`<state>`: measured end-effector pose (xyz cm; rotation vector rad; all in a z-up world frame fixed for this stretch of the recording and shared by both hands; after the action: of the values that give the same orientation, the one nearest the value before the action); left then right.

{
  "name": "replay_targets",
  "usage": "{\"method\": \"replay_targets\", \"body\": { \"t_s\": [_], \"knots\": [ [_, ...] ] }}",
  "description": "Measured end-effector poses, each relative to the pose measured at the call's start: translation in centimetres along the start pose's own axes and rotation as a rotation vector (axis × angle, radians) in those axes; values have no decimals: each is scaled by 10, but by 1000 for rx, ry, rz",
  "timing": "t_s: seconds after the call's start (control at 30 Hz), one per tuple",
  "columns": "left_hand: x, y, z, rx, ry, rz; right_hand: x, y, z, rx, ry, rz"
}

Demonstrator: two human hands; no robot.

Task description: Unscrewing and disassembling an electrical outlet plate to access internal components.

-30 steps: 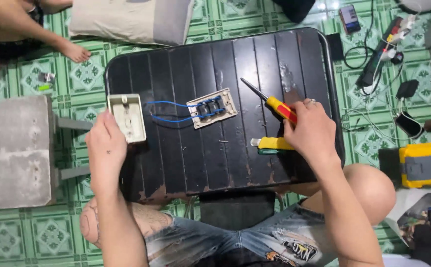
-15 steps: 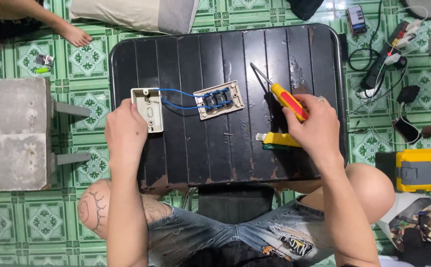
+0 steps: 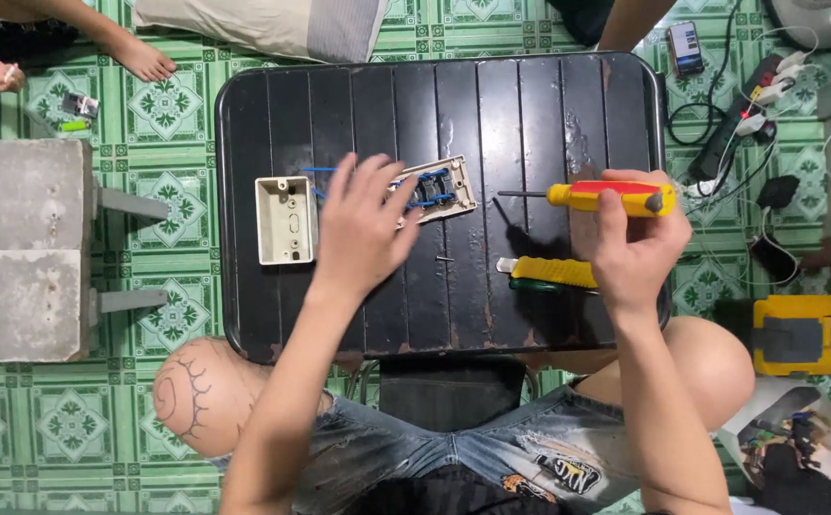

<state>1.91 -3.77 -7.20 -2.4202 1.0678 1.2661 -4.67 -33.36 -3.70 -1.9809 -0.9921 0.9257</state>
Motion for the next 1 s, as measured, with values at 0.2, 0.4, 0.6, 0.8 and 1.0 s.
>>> {"method": "replay_targets", "body": {
  "t_s": [0.2,0.4,0.6,0.8,1.0],
  "knots": [
    [18,3,14,-43,-189,-72,9,-31,-3,-31,-26,-76],
    [-6,20,19,-144,-187,78,10,-31,2,-4,-39,-150],
    [-17,27,20,-300,-337,78,8,-30,6,-23,-83,-149],
    [-16,32,11,-340,-361,102,15,-39,5,-19,-58,-169],
    [-62,32,-19,-800,-452,501,18,-53,6,76,90,-253]
  ]
}}
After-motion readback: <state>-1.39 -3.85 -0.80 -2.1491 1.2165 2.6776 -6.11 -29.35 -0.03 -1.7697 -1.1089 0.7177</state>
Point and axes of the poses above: each hand's wrist, its own z-axis away from the middle knuckle, its own x-axis out of the palm, y = z × x, the point moved 1 cm from there along -z, towards the middle knuckle, and after that the axes turned 1 degree about -z, right-handed, at the moved point
